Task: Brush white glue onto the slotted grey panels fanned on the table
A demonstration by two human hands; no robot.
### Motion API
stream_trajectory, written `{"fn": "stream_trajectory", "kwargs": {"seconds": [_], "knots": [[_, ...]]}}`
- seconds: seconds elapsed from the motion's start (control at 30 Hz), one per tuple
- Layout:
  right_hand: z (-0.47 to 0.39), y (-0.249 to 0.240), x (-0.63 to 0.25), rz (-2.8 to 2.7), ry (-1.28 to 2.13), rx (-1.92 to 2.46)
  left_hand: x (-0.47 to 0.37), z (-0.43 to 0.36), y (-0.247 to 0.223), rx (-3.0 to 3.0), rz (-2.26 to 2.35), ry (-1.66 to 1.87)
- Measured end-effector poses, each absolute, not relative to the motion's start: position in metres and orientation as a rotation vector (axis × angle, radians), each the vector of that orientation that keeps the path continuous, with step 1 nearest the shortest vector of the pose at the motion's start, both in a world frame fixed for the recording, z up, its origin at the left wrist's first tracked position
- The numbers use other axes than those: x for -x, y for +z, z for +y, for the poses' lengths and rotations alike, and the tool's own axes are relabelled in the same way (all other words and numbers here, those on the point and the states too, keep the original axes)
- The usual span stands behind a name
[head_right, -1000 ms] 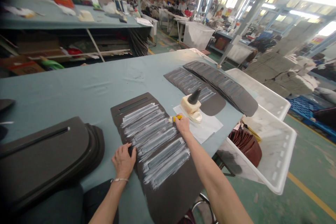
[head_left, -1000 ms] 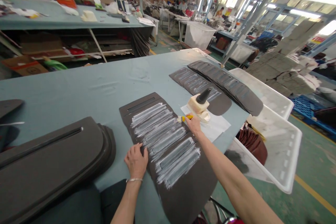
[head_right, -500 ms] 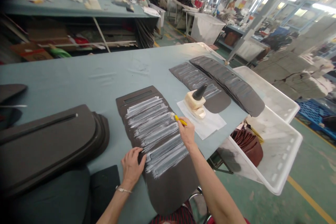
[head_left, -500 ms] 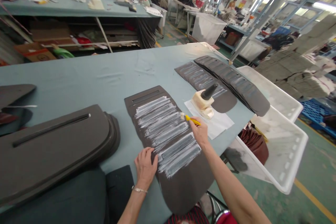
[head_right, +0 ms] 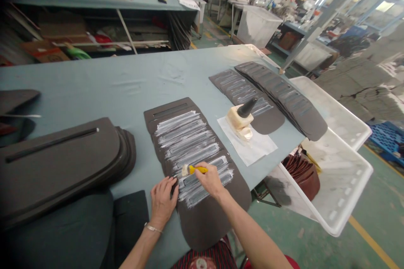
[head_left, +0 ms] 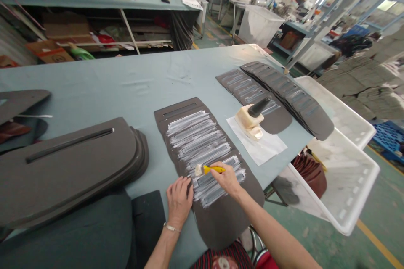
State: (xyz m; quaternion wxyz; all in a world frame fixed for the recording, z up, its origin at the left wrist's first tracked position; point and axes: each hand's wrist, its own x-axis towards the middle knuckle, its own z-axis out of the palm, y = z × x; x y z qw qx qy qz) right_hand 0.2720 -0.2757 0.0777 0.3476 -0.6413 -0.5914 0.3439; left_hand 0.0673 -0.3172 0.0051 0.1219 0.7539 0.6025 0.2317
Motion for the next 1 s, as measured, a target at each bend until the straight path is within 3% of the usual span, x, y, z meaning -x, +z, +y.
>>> {"fn": "stream_trajectory", "kwargs": {"seconds": [0.17, 0.27, 0.4, 0.5, 0.7, 1.0], "knots": [[-0.25, 0.085, -0.347, -1.517, 0.487, 1.864, -0.068, -0.316, 0.008, -2.208, 1.79, 0.676], [-0.251, 0.096, -0.337, -1.539, 0.326, 1.873, -0.07, -0.316, 0.008, -2.214, 1.804, 0.682], [-0.268, 0.092, -0.28, -1.743, 0.561, 1.587, -0.071, -0.316, 0.006, -2.231, 1.814, 0.684], [-0.266, 0.081, -0.288, -1.733, 0.676, 1.596, -0.073, -0.317, 0.005, -2.229, 1.818, 0.699], [-0.237, 0.082, -0.386, -1.361, 0.395, 1.977, -0.076, -0.318, 0.007, -2.196, 1.819, 0.724], [-0.238, 0.084, -0.384, -1.325, 0.338, 1.982, -0.079, -0.32, 0.007, -2.192, 1.832, 0.689]]}}
